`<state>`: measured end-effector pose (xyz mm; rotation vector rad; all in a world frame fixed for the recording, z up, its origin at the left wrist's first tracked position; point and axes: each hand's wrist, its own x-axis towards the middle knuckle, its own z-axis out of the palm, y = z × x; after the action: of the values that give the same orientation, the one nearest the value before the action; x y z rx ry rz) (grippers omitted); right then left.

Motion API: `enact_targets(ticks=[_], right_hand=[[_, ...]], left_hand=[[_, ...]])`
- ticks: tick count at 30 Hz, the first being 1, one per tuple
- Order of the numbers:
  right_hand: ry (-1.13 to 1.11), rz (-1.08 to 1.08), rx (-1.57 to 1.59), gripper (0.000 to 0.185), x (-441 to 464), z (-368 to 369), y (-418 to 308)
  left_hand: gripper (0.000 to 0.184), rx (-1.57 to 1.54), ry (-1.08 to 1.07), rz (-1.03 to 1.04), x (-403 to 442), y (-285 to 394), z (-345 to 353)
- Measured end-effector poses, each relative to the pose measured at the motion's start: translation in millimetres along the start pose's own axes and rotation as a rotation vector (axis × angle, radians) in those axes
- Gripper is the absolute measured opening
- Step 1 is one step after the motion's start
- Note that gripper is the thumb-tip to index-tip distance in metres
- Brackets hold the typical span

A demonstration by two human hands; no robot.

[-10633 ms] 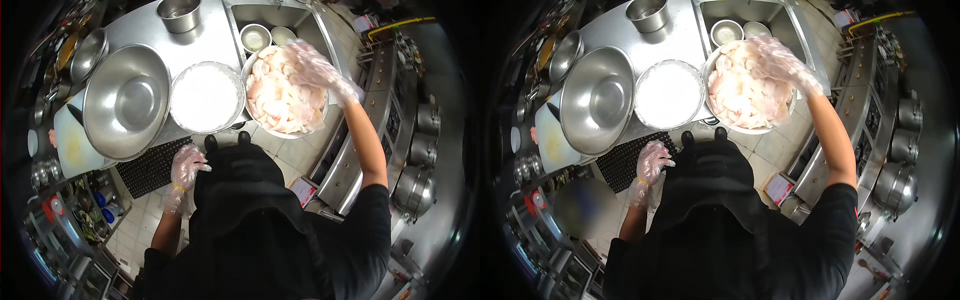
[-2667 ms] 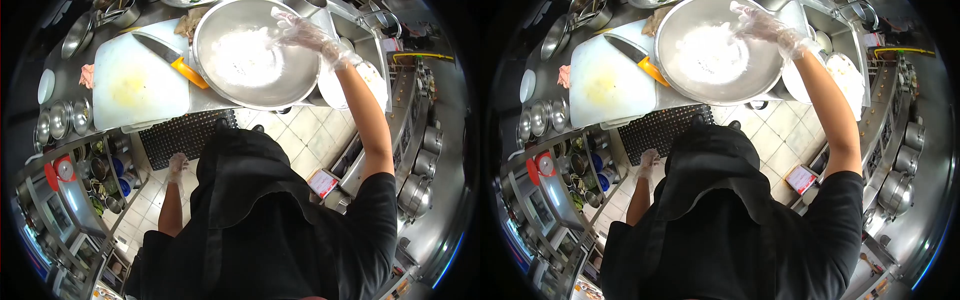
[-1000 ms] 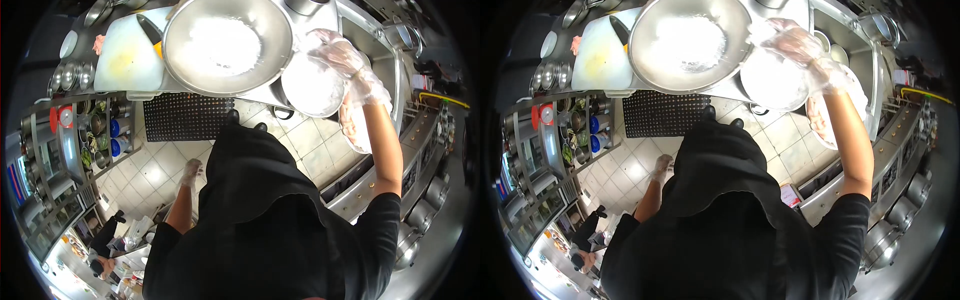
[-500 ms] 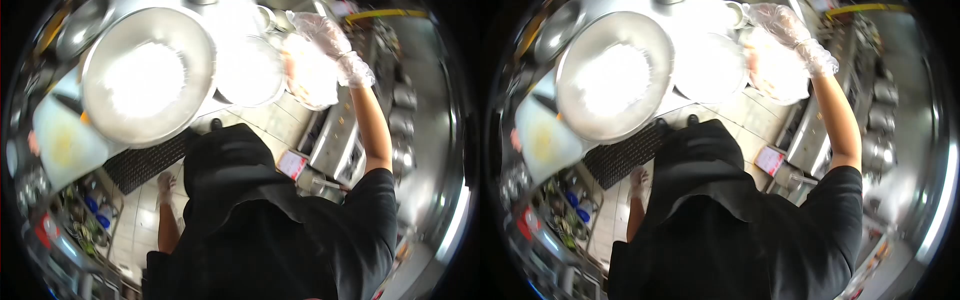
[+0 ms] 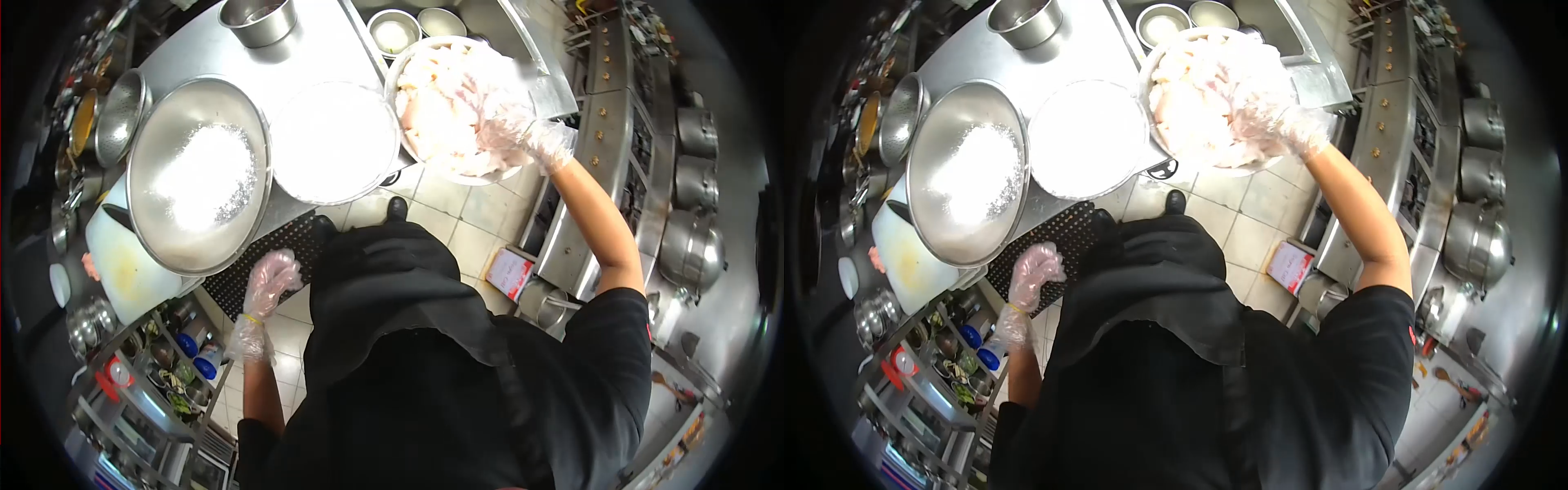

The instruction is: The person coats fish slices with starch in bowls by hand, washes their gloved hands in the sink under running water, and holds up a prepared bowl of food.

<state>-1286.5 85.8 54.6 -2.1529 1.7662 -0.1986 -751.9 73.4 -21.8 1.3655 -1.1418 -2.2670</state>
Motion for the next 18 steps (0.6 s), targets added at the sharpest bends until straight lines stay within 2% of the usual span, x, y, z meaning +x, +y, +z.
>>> enact_targets(ticks=[2,4,6,8,9,12,14,15,17,18], right_hand=[[0.033,-0.047,0.064,0.055,-1,6,13],[0.089,-0.091,0.129,0.054,-4,12,19],[0.139,-0.119,0.164,0.053,-4,17,19],[0.115,-0.083,0.143,0.049,2,14,6],[0.072,-0.051,0.115,0.046,7,9,-3],[0.096,-0.015,0.109,0.043,-2,8,-4],[0.135,0.02,0.174,0.04,-5,3,5],[0.151,0.039,0.219,0.039,-5,0,10],[0.176,0.079,0.341,0.037,-4,-7,18],[0.181,0.096,0.418,0.036,-2,-12,21]], left_hand=[[0.029,0.213,-0.064,0.191,3,71,71],[0.032,0.622,-0.069,0.555,29,103,129],[0.036,0.948,0.077,0.871,58,125,193],[0.043,1.095,0.181,1.103,102,134,245],[0.045,1.283,0.204,1.105,121,130,261],[0.048,1.571,0.218,1.054,162,121,302],[0.05,1.674,0.203,1.015,196,104,304],[0.051,1.551,0.375,0.937,226,75,293],[0.052,1.418,0.548,0.856,217,86,296],[0.047,1.414,0.495,0.679,209,101,300]])
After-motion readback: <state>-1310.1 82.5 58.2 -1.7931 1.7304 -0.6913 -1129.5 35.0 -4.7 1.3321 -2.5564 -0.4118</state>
